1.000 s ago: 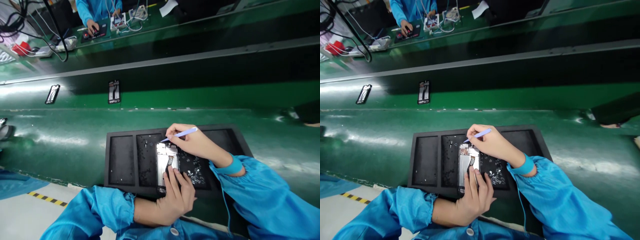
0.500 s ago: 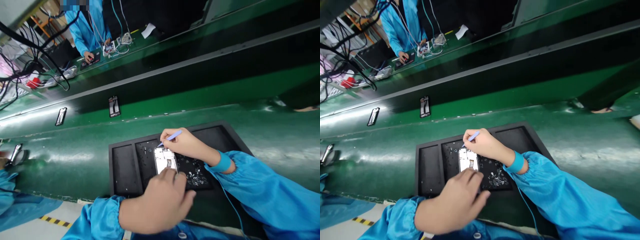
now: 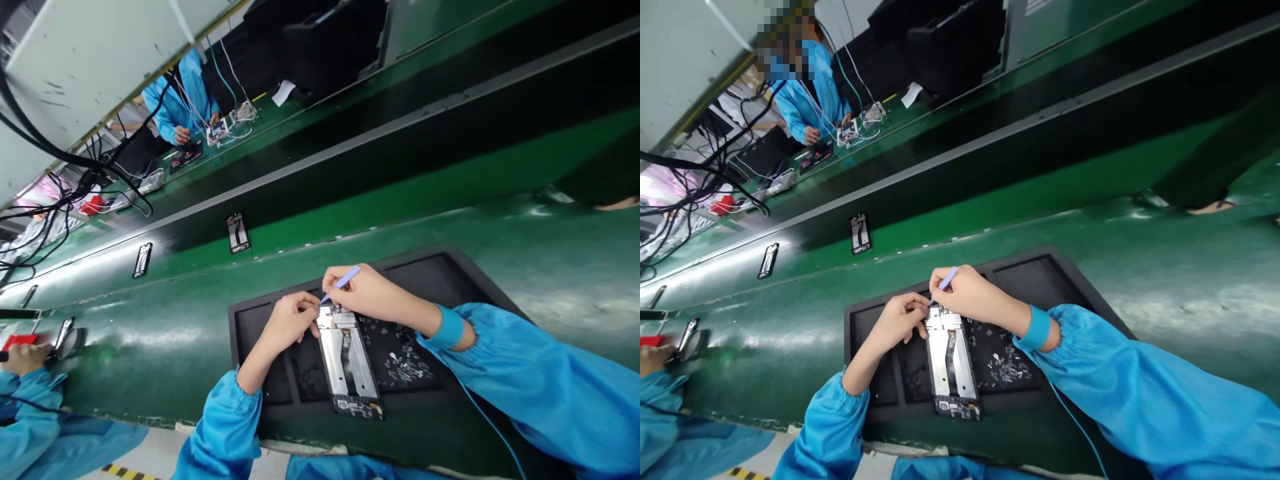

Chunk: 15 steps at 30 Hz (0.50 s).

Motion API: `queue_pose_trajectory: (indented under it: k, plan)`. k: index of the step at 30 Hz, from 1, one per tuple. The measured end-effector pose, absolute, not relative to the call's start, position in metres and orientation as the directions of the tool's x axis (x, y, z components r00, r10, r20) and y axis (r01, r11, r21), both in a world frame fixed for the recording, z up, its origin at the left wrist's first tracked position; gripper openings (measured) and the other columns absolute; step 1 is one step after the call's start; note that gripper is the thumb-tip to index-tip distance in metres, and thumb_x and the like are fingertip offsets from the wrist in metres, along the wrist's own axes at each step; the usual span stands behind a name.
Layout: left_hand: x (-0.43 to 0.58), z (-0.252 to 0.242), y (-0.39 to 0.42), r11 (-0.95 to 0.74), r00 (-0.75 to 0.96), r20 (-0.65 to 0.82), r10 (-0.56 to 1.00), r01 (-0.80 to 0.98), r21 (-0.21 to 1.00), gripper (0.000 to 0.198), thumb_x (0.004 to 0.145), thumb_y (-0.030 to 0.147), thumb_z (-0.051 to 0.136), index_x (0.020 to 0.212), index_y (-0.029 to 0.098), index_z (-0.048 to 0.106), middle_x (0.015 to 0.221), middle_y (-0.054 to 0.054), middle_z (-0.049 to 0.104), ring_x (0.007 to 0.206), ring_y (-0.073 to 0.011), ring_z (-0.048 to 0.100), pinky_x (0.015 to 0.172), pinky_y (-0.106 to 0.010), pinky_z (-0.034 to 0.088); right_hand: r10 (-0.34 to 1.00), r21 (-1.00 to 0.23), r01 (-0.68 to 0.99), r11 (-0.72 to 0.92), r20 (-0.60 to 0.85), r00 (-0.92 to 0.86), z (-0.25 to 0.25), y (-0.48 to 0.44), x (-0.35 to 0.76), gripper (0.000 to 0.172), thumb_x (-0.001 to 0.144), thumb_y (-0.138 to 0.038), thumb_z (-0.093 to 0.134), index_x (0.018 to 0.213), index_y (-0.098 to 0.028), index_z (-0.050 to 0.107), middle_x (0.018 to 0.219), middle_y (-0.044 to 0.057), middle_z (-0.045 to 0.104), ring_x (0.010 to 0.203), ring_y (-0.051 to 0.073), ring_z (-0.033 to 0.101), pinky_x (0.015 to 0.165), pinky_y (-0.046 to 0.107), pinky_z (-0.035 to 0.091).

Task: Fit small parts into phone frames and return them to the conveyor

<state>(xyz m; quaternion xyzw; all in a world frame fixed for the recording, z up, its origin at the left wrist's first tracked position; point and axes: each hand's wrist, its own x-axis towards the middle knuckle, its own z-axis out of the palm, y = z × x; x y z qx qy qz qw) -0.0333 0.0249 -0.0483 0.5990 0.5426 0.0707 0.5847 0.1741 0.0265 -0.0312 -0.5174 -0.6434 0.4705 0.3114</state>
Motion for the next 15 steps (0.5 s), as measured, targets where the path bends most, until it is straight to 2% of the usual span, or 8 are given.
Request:
queue_pose_trajectory:
  k: [5,15]
  plan:
    - [-0.027,-0.058,0.027,0.400,0.321,-0.632,0.706,0.556,0.729,0.026,0.102,0.038,0.060,0.107,0.013,0.061,0.078,0.003,0.059,0.053,-0.0057,0.051,0.046,-0.017,0.045,0.970,-0.936,0.352,0.012,-0.074,-0.230,-0.032,0.027,0.173,0.012,0.073,-0.018,0.055,0.066,-0.021,0.064,0.051,-0.005,0.057,0.046,0.011,0.045,0.045,0.024,0.030]
    - [-0.028,-0.058,0.031,0.493,0.253,-0.690,0.678,0.540,0.682,0.026,0.101,0.038,0.061,0.107,0.013,0.062,0.083,0.001,0.061,0.059,-0.0075,0.055,0.052,-0.019,0.049,0.999,-0.981,0.194,-0.025,-0.018,0.035,-0.025,0.031,0.186,0.012,0.079,-0.027,0.054,0.071,-0.021,0.059,0.061,-0.002,0.057,0.053,0.013,0.046,0.052,0.027,0.032]
